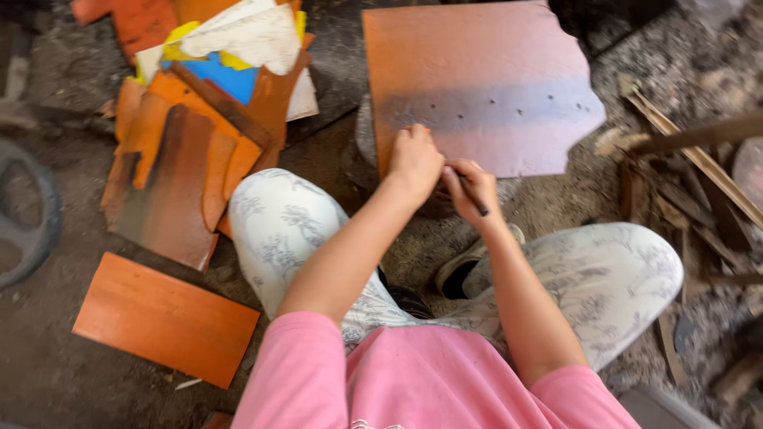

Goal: The person sits on the ground and uses a pointed tool to carve a small orange leather piece placed on a larger flat board. They repeatedly press the tool into the leather to create small indentations or holes.

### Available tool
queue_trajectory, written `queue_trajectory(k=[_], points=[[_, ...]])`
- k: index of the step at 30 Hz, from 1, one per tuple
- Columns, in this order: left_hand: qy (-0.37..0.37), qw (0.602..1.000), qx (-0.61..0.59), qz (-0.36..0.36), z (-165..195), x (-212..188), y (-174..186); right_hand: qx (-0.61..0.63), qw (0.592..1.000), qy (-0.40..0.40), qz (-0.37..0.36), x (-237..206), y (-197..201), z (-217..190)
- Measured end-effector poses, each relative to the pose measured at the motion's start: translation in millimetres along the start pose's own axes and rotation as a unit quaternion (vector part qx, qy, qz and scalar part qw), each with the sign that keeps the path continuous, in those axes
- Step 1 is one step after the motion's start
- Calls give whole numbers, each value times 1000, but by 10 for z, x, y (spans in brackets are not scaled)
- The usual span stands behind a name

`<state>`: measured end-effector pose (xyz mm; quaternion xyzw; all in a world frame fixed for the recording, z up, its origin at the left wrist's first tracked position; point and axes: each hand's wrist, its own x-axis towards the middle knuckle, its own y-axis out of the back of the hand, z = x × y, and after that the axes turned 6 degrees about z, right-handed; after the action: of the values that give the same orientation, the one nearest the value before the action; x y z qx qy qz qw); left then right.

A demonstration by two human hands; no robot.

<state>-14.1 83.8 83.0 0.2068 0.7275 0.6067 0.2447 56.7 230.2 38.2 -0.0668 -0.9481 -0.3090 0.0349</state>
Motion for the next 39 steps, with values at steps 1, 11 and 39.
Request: queue_trajectory(k=[1, 11, 39], points=[[-10, 1000, -1, -19, 26, 36, 18, 11, 1000, -20, 1, 11, 25, 34], [50, 998, 18, -37, 352, 182, -288, 194, 976, -58, 79, 542, 130, 141], [5, 992, -50, -114, 640, 404, -591, -83, 937, 123, -316, 1346, -67, -730]])
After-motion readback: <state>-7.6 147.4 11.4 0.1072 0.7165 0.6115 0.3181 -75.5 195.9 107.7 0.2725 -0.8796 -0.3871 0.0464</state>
